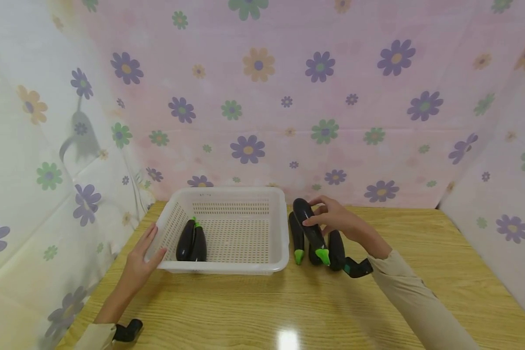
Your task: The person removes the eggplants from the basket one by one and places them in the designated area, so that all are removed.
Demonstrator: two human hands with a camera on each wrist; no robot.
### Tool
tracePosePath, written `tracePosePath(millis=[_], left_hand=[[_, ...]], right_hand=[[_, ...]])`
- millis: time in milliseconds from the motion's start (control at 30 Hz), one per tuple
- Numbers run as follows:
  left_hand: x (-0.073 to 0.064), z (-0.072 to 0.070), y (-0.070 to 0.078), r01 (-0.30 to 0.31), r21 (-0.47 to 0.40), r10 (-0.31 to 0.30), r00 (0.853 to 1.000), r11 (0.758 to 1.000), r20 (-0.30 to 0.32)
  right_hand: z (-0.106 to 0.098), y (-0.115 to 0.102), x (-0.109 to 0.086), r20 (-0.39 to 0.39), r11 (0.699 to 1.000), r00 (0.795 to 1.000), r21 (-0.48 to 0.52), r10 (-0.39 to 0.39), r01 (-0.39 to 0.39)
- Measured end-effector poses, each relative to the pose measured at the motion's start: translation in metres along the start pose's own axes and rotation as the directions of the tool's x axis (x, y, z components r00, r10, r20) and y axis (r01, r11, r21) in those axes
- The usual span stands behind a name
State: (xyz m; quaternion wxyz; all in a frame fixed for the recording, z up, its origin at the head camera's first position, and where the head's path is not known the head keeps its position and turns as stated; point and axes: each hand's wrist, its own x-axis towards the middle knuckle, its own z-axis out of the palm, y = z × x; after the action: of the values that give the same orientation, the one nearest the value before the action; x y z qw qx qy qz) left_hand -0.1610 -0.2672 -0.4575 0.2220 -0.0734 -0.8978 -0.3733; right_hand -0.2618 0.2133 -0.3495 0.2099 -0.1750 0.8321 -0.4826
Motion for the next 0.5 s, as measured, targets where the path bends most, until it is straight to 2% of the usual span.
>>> tracePosePath(millis=[500], left_hand=[[0.001, 0.0, 0.0, 0.006, 0.001, -0.006, 1.0, 1.0, -0.002]], right_hand=[[-0.008, 0.012, -0.009, -0.014, 0.999, 0.999, 0.007, 0.041, -0.041]])
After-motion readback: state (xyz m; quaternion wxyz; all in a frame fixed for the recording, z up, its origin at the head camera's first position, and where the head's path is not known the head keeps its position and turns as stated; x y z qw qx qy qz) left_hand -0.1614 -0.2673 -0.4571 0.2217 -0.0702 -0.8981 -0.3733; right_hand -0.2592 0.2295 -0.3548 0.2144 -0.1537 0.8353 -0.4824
